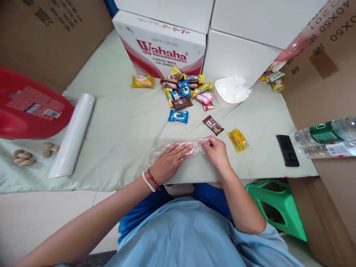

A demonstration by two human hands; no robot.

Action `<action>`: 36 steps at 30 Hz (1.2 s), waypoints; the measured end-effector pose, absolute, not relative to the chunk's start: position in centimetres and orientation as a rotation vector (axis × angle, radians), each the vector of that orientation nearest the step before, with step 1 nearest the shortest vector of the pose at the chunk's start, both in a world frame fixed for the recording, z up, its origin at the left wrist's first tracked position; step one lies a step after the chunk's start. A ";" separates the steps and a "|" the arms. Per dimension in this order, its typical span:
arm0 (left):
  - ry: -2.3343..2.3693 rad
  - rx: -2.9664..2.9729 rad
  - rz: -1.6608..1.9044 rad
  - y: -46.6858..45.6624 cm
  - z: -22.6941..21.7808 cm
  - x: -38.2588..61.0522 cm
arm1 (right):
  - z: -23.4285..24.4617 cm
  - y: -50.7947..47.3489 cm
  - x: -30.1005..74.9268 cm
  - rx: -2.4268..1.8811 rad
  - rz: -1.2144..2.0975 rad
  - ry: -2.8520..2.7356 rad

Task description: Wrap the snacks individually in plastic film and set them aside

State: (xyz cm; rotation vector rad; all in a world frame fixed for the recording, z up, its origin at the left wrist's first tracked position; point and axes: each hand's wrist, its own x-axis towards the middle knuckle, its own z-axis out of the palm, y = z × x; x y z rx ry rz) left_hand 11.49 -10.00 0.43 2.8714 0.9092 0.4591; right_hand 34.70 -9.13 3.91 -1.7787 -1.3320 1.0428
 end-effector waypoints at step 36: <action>1.424 1.215 0.900 -9.6 4.6 12.3 | 2.0 -13.2 26.1 -1.625 0.323 -2.105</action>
